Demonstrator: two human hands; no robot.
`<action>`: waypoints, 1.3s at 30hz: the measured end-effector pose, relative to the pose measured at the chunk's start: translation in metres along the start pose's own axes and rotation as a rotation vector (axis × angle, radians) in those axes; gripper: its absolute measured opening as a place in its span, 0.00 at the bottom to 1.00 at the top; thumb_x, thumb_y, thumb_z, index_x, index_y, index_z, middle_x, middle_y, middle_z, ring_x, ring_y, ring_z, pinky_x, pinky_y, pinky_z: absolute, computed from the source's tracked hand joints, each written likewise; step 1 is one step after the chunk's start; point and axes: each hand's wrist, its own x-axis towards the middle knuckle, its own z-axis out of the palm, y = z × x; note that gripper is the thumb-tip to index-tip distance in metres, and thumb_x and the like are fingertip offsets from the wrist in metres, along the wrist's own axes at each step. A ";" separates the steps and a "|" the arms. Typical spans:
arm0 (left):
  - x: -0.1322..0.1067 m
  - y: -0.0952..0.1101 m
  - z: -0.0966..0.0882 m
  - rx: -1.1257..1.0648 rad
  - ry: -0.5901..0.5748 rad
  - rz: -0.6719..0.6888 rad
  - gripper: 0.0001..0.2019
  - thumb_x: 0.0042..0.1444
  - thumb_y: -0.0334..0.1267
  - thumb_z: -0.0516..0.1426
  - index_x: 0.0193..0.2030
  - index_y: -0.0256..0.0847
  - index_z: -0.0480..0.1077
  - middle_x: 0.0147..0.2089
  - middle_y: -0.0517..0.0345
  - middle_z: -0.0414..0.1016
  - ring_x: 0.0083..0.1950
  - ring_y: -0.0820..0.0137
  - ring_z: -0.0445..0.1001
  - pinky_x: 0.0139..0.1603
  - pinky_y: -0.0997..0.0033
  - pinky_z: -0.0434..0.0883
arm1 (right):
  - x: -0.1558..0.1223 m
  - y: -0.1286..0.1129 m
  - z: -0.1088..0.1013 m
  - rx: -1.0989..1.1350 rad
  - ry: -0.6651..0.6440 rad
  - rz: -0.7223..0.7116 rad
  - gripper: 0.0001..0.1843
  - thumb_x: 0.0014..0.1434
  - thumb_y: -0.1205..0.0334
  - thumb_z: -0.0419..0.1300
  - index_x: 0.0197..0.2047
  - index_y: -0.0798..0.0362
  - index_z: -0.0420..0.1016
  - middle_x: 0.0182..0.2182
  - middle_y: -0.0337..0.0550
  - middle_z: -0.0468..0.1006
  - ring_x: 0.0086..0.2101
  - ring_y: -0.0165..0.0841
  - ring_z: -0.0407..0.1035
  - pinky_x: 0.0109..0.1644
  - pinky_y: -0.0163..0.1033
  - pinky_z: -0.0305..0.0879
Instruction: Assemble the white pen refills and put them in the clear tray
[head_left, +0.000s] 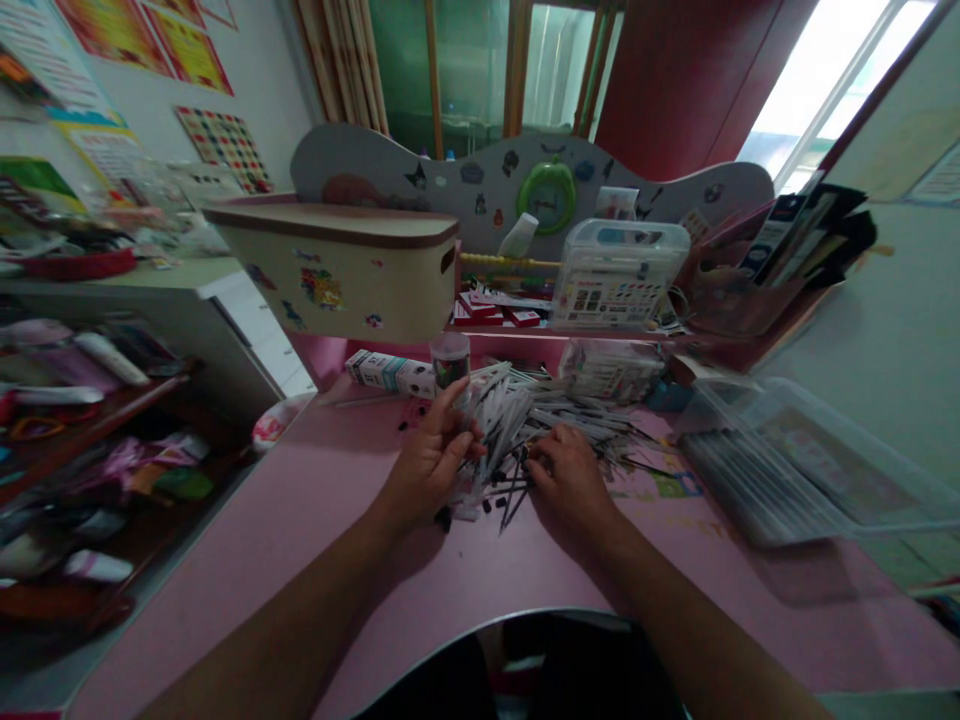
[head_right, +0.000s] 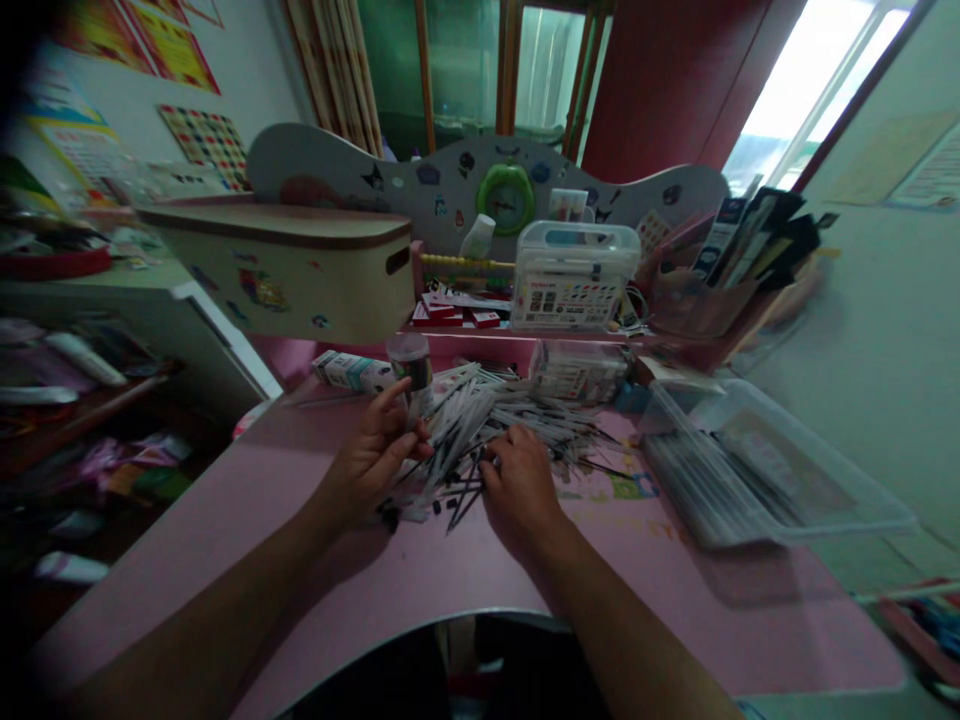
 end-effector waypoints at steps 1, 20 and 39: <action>0.000 0.000 0.000 -0.018 -0.014 -0.016 0.31 0.65 0.33 0.53 0.73 0.52 0.51 0.42 0.60 0.70 0.38 0.74 0.76 0.45 0.67 0.75 | 0.000 -0.002 0.001 -0.043 -0.023 0.003 0.05 0.58 0.68 0.61 0.31 0.53 0.77 0.36 0.46 0.71 0.42 0.41 0.64 0.48 0.45 0.58; -0.002 0.007 0.001 0.313 -0.230 -0.104 0.28 0.65 0.34 0.49 0.71 0.43 0.54 0.38 0.60 0.72 0.30 0.73 0.70 0.32 0.73 0.68 | 0.000 -0.012 -0.012 1.080 -0.076 0.297 0.08 0.53 0.60 0.65 0.35 0.49 0.70 0.27 0.35 0.72 0.27 0.31 0.63 0.30 0.35 0.60; -0.004 0.003 0.005 0.714 -0.355 0.079 0.15 0.66 0.35 0.51 0.51 0.42 0.77 0.46 0.51 0.82 0.45 0.64 0.79 0.47 0.67 0.72 | -0.001 -0.011 -0.001 1.204 -0.123 0.278 0.07 0.50 0.64 0.70 0.33 0.50 0.78 0.27 0.35 0.76 0.27 0.28 0.69 0.32 0.35 0.66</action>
